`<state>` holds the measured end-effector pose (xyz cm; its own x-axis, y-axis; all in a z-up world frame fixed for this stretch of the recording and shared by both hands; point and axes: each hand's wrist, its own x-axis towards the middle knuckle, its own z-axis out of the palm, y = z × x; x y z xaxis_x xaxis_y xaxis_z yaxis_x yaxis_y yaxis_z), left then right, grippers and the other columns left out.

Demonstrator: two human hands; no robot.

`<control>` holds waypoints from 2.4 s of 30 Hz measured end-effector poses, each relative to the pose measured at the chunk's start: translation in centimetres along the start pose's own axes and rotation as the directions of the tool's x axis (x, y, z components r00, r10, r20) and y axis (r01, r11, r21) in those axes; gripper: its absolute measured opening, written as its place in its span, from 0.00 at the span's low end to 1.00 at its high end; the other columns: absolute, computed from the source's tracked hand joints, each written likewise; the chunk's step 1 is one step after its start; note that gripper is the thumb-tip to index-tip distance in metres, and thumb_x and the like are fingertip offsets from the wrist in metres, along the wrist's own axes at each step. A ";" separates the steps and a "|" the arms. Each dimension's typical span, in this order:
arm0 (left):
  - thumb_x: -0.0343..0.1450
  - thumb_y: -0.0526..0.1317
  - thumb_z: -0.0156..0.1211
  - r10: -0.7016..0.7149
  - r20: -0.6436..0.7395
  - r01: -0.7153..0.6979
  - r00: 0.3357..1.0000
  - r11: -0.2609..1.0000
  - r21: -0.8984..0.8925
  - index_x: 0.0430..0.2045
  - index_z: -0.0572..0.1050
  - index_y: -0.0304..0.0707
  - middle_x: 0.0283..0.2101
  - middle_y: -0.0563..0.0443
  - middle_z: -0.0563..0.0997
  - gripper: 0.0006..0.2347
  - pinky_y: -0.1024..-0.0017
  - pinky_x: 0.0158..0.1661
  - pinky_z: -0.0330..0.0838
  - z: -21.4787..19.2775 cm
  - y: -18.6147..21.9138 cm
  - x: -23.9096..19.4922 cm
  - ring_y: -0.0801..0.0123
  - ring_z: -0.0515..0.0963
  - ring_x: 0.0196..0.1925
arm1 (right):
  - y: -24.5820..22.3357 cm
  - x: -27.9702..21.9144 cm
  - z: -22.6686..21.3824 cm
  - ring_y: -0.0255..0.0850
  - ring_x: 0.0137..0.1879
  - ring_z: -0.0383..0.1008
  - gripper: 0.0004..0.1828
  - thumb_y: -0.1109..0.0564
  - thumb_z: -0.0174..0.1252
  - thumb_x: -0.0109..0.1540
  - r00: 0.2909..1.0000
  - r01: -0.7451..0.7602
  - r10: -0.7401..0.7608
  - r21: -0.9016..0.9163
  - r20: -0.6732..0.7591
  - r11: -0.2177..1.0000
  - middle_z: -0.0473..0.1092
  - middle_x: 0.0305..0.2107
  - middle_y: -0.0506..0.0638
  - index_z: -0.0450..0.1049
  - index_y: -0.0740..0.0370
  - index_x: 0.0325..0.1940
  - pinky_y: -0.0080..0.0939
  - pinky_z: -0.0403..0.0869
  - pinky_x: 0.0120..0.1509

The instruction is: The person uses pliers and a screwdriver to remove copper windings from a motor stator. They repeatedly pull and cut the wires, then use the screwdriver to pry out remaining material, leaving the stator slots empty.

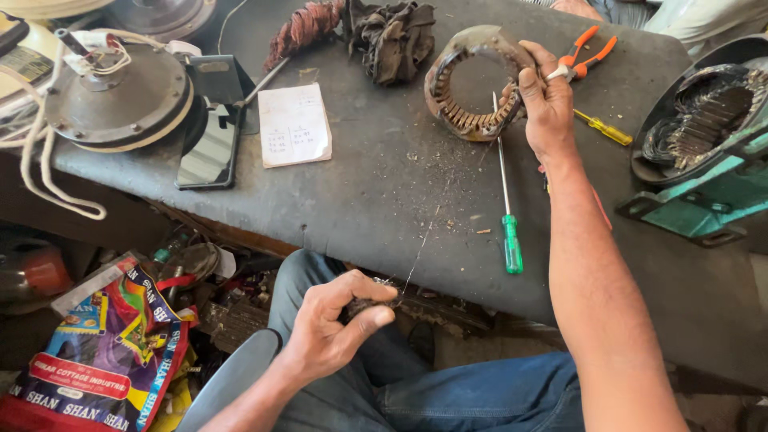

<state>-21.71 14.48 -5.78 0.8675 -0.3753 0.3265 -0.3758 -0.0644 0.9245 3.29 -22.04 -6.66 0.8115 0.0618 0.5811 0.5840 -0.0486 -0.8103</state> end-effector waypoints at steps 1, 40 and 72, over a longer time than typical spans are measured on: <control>0.68 0.34 0.70 0.031 0.007 -0.032 0.999 0.999 0.036 0.38 0.80 0.31 0.36 0.48 0.84 0.08 0.75 0.40 0.75 -0.3 0.3 -0.1 0.72 0.83 0.38 | -0.1 -0.1 0.3 0.31 0.47 0.71 0.28 0.43 0.56 0.74 1.000 -0.003 0.002 0.020 0.020 1.000 0.72 0.52 0.45 0.64 0.61 0.73 0.33 0.74 0.53; 0.61 0.38 0.70 -0.576 0.246 0.441 0.780 0.784 0.437 0.36 0.85 0.41 0.32 0.48 0.90 0.11 0.73 0.37 0.78 -7.0 5.0 1.7 0.69 0.88 0.31 | -8.9 -3.4 6.9 0.50 0.52 0.69 0.22 0.48 0.71 0.67 0.872 0.479 -0.383 -0.688 0.304 0.546 0.70 0.46 0.53 0.79 0.57 0.63 0.46 0.71 0.55; 0.62 0.28 0.59 0.366 0.209 -0.318 0.907 0.269 0.909 0.51 0.76 0.41 0.58 0.39 0.71 0.21 0.46 0.62 0.59 1.3 -6.6 27.7 0.49 0.67 0.65 | -0.8 -0.7 -0.1 0.55 0.69 0.71 0.22 0.54 0.53 0.74 0.984 0.079 -0.148 -0.487 -0.104 0.870 0.71 0.62 0.63 0.67 0.66 0.70 0.48 0.66 0.74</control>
<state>4.38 3.34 -3.07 0.5811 -0.5572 0.5932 -0.6731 -0.7388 -0.0345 2.27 -22.11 -6.43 0.7139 -0.0354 0.6993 0.5829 -0.5233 -0.6216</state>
